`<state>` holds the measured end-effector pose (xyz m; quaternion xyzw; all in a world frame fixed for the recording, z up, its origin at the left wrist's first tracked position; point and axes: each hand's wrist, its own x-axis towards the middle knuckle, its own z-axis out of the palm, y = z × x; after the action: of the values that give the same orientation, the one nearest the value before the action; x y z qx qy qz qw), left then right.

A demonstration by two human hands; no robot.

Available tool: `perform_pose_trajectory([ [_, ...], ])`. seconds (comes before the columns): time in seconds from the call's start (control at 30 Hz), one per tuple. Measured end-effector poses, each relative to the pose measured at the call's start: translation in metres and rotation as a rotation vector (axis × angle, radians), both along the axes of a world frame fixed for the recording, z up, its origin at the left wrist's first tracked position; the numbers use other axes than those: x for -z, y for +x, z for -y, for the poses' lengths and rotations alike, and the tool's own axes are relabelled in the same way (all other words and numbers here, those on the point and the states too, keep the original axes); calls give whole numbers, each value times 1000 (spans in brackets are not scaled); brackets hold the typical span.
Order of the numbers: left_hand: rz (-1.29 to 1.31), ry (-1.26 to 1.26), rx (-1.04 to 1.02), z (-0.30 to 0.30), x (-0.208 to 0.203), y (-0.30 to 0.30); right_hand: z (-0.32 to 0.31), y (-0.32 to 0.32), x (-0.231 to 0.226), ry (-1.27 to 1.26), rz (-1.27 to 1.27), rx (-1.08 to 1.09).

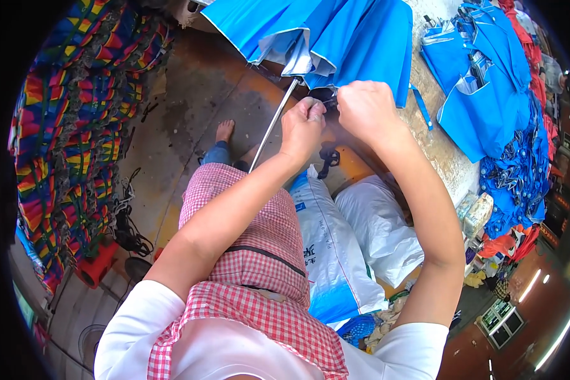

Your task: Assembling blue umbrella canopies onto their metal frames.

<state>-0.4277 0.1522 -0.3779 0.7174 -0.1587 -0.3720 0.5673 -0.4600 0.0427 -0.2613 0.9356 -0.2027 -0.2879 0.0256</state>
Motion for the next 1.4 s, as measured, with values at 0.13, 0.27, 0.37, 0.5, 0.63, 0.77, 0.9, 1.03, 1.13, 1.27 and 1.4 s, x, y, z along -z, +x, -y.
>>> perform_pose_trajectory([
  [0.13, -43, -24, 8, -4, -12, 9, 5, -1, 3, -53, -35, 52],
  [0.27, 660, -244, 222, -68, -46, 58, 9, -43, -30, 69, 268, 225],
  [0.37, 805, -31, 5, -89, -51, 87, 26, -114, -20, 396, 978, 872],
  [0.5, -1167, 87, 246, -91, -48, 77, 52, -217, 55, -9, 1314, 1145],
  [0.63, -502, -8, 239, -95, -98, 72, 41, -213, 63, -893, 551, 614],
  [0.77, 192, -40, 184, -120, -88, 76, -48, -94, -70, -22, 1378, 746],
  [0.9, 104, 22, 245, -112, -72, 65, -154, -35, -193, 70, 1181, 578],
  [1.03, -13, 208, 298, -101, -21, 53, -163, -25, -245, 466, 929, 605],
  [1.13, -32, 301, 302, -107, -8, 87, -191, -34, -233, 237, 954, 598],
  [1.27, 789, 611, 462, -168, 29, 163, -174, -71, -155, 38, 1598, -129],
  [1.4, 810, 775, 197, -153, -18, 170, -153, -13, 20, 574, 1432, 1094],
])
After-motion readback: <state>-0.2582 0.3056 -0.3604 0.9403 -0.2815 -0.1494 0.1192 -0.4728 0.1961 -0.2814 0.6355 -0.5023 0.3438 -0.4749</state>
